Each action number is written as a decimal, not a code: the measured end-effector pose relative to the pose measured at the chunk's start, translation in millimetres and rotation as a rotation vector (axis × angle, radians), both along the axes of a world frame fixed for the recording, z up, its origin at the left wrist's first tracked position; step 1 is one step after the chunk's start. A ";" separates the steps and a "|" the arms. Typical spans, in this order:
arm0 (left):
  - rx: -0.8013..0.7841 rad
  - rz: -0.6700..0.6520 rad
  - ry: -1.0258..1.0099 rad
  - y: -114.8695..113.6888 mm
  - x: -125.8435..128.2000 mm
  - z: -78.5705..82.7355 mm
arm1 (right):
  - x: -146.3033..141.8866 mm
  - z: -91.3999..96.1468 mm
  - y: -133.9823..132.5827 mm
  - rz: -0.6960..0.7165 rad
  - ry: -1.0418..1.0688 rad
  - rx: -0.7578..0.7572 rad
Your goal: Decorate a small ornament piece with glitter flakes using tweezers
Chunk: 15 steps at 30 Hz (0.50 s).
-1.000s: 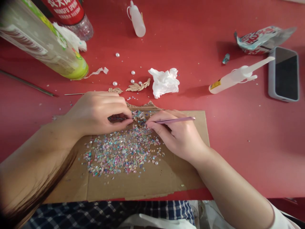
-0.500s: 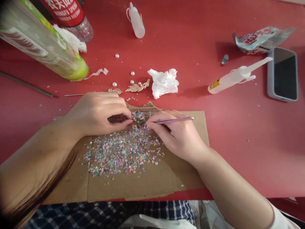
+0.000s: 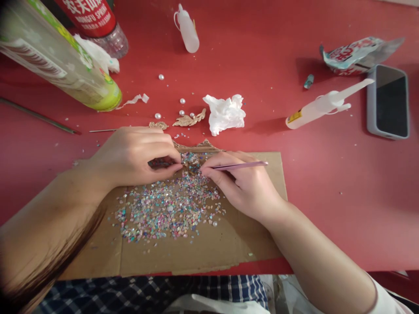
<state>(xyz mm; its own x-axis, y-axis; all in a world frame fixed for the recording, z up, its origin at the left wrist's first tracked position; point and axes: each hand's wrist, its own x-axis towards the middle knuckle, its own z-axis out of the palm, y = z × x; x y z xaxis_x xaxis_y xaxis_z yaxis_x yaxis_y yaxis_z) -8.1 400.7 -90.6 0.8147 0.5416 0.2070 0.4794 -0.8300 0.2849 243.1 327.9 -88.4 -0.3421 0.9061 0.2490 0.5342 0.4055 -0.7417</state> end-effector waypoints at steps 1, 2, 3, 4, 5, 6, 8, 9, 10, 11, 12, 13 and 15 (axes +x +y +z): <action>0.011 -0.005 -0.019 0.1 -0.1 -1.3 | -0.1 -0.3 -0.1 -0.005 0.032 -0.014; 0.022 -0.012 -0.041 0.3 -0.3 -2.6 | 0.1 -0.6 -0.2 -0.019 0.063 -0.036; 0.036 -0.020 -0.063 0.4 -0.6 -4.0 | 0.4 -0.8 -0.3 -0.044 0.092 -0.065; 0.049 -0.027 -0.082 0.5 -0.9 -5.2 | 0.8 -1.0 -0.3 -0.079 0.121 -0.096; 0.062 -0.036 -0.094 0.6 -1.4 -6.2 | 1.3 -1.0 -0.1 -0.113 0.154 -0.129; 0.079 -0.040 -0.100 0.7 -1.9 -6.9 | 1.8 -0.9 0.3 -0.141 0.193 -0.161; 0.133 -0.045 -0.102 0.7 -2.9 -6.7 | 2.3 -0.6 1.8 -0.169 0.289 -0.205; 0.171 -0.045 -0.101 0.6 -3.4 -5.9 | 2.3 -0.5 3.0 -0.174 0.337 -0.215; 0.213 -0.045 -0.097 0.5 -3.8 -4.8 | 2.3 -0.5 4.4 -0.177 0.377 -0.221; 0.254 -0.048 -0.093 0.3 -4.0 -3.4 | 2.2 -0.8 6.0 -0.182 0.408 -0.225; 0.293 -0.051 -0.089 0.1 -4.1 -1.9 | 2.1 -1.2 7.6 -0.193 0.434 -0.227; 0.324 -0.057 -0.079 -0.1 -4.1 -0.4 | 2.2 -1.9 9.2 -0.203 0.456 -0.234; 0.357 -0.068 -0.053 -0.6 -3.9 1.7 | 2.4 -3.8 12.2 -0.217 0.495 -0.250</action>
